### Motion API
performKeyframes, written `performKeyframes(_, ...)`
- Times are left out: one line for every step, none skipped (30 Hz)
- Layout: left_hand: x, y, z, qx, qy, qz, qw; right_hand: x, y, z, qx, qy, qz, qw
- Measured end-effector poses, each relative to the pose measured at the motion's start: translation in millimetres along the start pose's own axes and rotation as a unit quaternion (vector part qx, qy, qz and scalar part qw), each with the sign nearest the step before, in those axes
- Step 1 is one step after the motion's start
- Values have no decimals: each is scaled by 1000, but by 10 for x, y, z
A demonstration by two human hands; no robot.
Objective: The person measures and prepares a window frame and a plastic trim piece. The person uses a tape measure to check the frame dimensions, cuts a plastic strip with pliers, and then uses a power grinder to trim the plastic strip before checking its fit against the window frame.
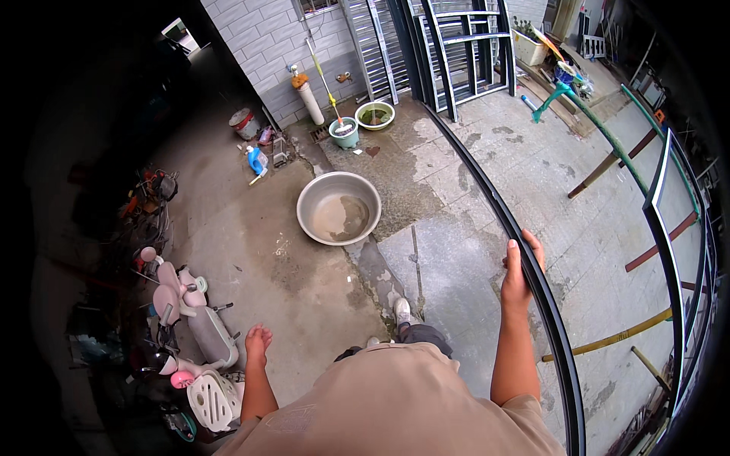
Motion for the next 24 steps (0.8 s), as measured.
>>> performKeyframes(-53, 58, -149, -10, -5, 7, 1000, -104, 65, -41, 8, 2, 7, 1000)
performKeyframes(-167, 128, -293, -40, -14, 17, 999, -190, 137, -107, 12, 13, 9, 1000)
performKeyframes(-271, 174, -450, -69, -22, 28, 997, -285, 211, -173, 16, 23, 11, 1000)
performKeyframes(-274, 64, -656, -82, -17, 53, 995, -428, 246, -227, 33, 20, 16, 999)
performKeyframes(-258, -88, -796, -82, -26, 83, 993, -537, 380, -274, 43, 30, 11, 999)
performKeyframes(-173, -236, -944, -82, -44, 112, 989, -621, 455, -340, 39, 42, -3, 998)
performKeyframes(-112, -402, -1045, -110, -62, 159, 979, -727, 517, -413, 29, 54, -13, 998)
performKeyframes(-50, -495, -1192, -139, -87, 194, 967, -844, 638, -406, 32, 59, -19, 998)
performKeyframes(16, -564, -1293, -161, -107, 227, 954, -957, 685, -428, 35, 69, -19, 997)
performKeyframes(60, -608, -1383, -176, -121, 256, 943, -1066, 722, -464, 42, 81, -18, 996)
performKeyframes(59, -664, -1413, -184, -128, 279, 934, -1182, 755, -530, 49, 90, -18, 995)
performKeyframes(14, -602, -1452, -195, -129, 294, 927, -1301, 811, -567, 57, 94, -31, 993)
performKeyframes(-50, -512, -1465, -203, -126, 310, 920, -1427, 885, -606, 56, 97, -34, 993)
performKeyframes(-189, -373, -1512, -208, -117, 317, 918, -1564, 952, -654, 55, 113, -36, 991)
performKeyframes(-344, -238, -1548, -212, -109, 323, 916, -1688, 1023, -709, 55, 127, -37, 990)
performKeyframes(-589, -55, -1621, -215, -96, 322, 917, -1814, 1105, -781, 53, 133, -45, 989)
performKeyframes(-867, 95, -1757, -218, -89, 321, 917, -1944, 1173, -836, 61, 143, -41, 987)
performKeyframes(-1181, 301, -1873, -222, -75, 319, 918, -2064, 1263, -898, 63, 152, -45, 985)
performKeyframes(-1564, 614, -2087, -234, -63, 302, 922, -2199, 1387, -928, 61, 169, -49, 983)
performKeyframes(-1898, 879, -2251, -230, -40, 293, 927, -2347, 1409, -1031, 72, 184, -52, 979)
performKeyframes(-2319, 1195, -2553, -231, -24, 271, 934, -2532, 1413, -1118, 62, 186, -54, 979)
performKeyframes(-2695, 1497, -2923, -233, -19, 245, 941, -2690, 1447, -1164, 52, 197, -54, 978)
performKeyframes(-3005, 1776, -3341, -235, -35, 209, 949, -2890, 1450, -1239, 42, 203, -49, 977)
performKeyframes(-3179, 2115, -3909, -244, -91, 161, 952, -3050, 1471, -1262, 54, 218, -44, 973)
Point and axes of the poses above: each hand's wrist, its own x-axis away from the middle knuckle, its own z-axis out of the back of the hand, y = z × x, the point moved 3 cm from there along -x, towards the middle knuckle, and after that the axes turned 6 degrees about z, right-handed, at the moved point
